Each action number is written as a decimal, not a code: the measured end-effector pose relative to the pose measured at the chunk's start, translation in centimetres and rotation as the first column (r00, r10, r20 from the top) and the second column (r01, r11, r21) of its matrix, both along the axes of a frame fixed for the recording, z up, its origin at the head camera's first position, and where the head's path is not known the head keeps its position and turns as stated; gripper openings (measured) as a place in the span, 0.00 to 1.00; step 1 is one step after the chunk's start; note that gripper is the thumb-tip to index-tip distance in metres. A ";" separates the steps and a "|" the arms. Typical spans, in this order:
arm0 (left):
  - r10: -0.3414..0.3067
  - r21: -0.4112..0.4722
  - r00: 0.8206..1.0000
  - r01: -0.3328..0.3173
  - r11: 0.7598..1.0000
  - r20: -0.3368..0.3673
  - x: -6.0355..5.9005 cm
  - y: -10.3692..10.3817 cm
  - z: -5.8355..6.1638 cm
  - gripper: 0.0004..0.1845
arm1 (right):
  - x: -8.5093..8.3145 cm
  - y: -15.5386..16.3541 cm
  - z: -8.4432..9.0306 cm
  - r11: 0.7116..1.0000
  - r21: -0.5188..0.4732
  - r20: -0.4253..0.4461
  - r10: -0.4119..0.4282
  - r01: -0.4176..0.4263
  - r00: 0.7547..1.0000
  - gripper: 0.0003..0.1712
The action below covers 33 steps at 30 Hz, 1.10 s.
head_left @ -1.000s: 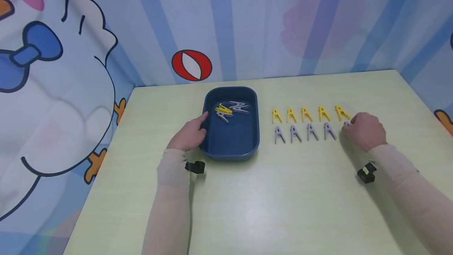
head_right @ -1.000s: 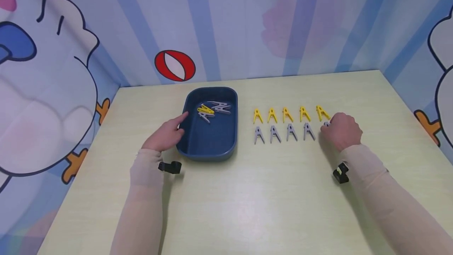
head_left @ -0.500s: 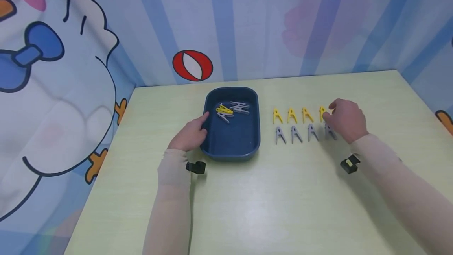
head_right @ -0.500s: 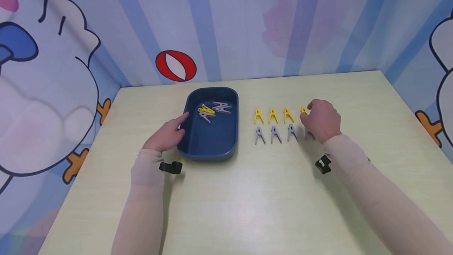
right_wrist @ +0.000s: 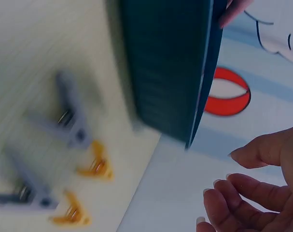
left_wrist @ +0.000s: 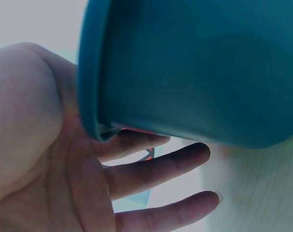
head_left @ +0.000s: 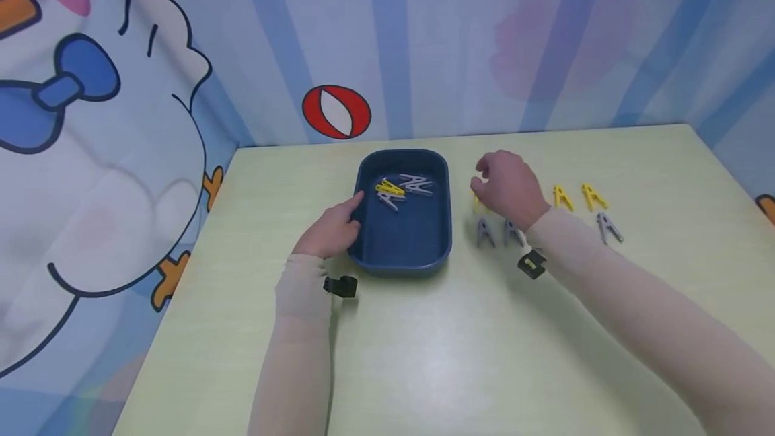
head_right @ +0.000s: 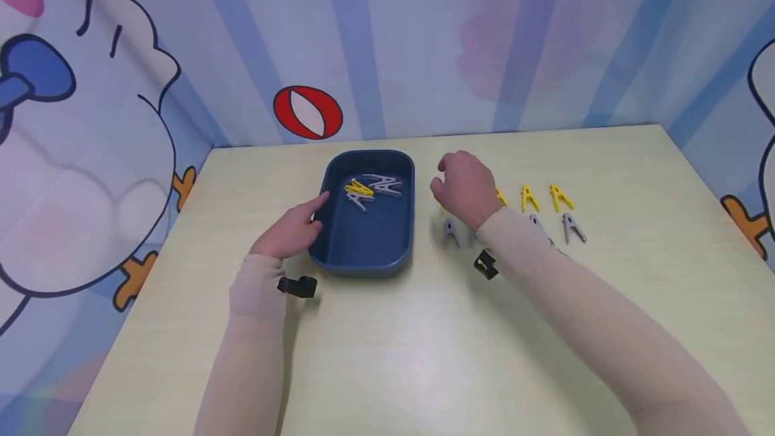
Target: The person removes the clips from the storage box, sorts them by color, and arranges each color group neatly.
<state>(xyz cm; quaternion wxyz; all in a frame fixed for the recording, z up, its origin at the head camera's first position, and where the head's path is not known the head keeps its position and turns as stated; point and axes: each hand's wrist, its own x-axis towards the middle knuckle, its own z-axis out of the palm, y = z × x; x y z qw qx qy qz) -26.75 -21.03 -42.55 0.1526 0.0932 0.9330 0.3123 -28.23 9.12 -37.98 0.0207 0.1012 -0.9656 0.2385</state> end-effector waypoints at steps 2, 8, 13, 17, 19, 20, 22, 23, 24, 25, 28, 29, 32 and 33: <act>0.000 0.002 1.000 0.000 1.000 0.001 0.0 0.0 0.0 0.32 | -0.3 -1.7 0.1 0.999 0.023 -0.005 0.032 -0.032 0.999 0.19; 0.003 0.005 1.000 -0.003 1.000 0.003 -0.1 0.0 0.0 0.32 | -1.2 -6.3 -0.1 0.980 0.110 -0.006 0.167 -0.165 0.986 0.16; 0.002 0.007 1.000 -0.002 1.000 0.009 -0.1 0.1 0.1 0.32 | -2.3 -8.8 -0.9 0.949 0.182 0.023 0.258 -0.258 0.966 0.16; -0.003 0.002 1.000 0.003 1.000 -0.005 -0.2 0.0 0.0 0.32 | -3.2 -10.1 -1.5 0.924 0.202 0.064 0.317 -0.323 0.946 0.14; -0.012 -0.001 1.000 0.012 1.000 -0.016 -0.2 -0.1 0.0 0.32 | -3.6 -10.6 -1.7 0.916 0.205 0.091 0.334 -0.346 0.938 0.13; -0.015 -0.001 1.000 0.015 1.000 -0.021 -0.2 -0.2 0.0 0.32 | -3.8 -10.8 -1.8 0.913 0.204 0.105 0.339 -0.354 0.935 0.13; -0.021 0.000 0.999 0.021 1.000 -0.024 -0.3 -0.2 0.0 0.32 | -4.2 -11.2 -2.1 0.909 0.204 0.133 0.343 -0.364 0.930 0.14; -0.023 -0.001 0.999 0.023 1.000 -0.025 -0.3 -0.3 0.0 0.32 | -4.4 -11.3 -2.2 0.906 0.206 0.143 0.346 -0.370 0.927 0.14; -0.025 -0.001 0.999 0.025 1.000 -0.027 -0.3 -0.3 0.0 0.32 | -4.5 -11.5 -2.4 0.903 0.214 0.152 0.346 -0.373 0.926 0.14; -0.022 0.002 1.000 0.022 1.000 -0.022 -0.3 -0.3 0.0 0.32 | -4.7 -11.6 -2.6 0.899 0.222 0.157 0.348 -0.377 0.924 0.13; -0.028 0.005 0.999 0.028 1.000 -0.025 -0.2 -0.4 0.0 0.32 | -5.1 -11.7 -3.2 0.881 0.249 0.165 0.370 -0.402 0.914 0.12; -0.029 0.006 0.999 0.030 1.000 -0.029 -0.2 -0.4 0.0 0.32 | -5.3 -11.7 -3.4 0.875 0.256 0.165 0.380 -0.412 0.910 0.12; -0.039 0.006 0.998 0.039 0.999 -0.043 -0.2 -0.4 -0.1 0.32 | -5.5 -11.9 -4.0 0.863 0.255 0.186 0.399 -0.436 0.898 0.11; -0.041 0.007 0.998 0.041 0.999 -0.047 -0.1 -0.4 0.0 0.32 | -5.5 -12.0 -4.1 0.861 0.251 0.195 0.402 -0.442 0.894 0.11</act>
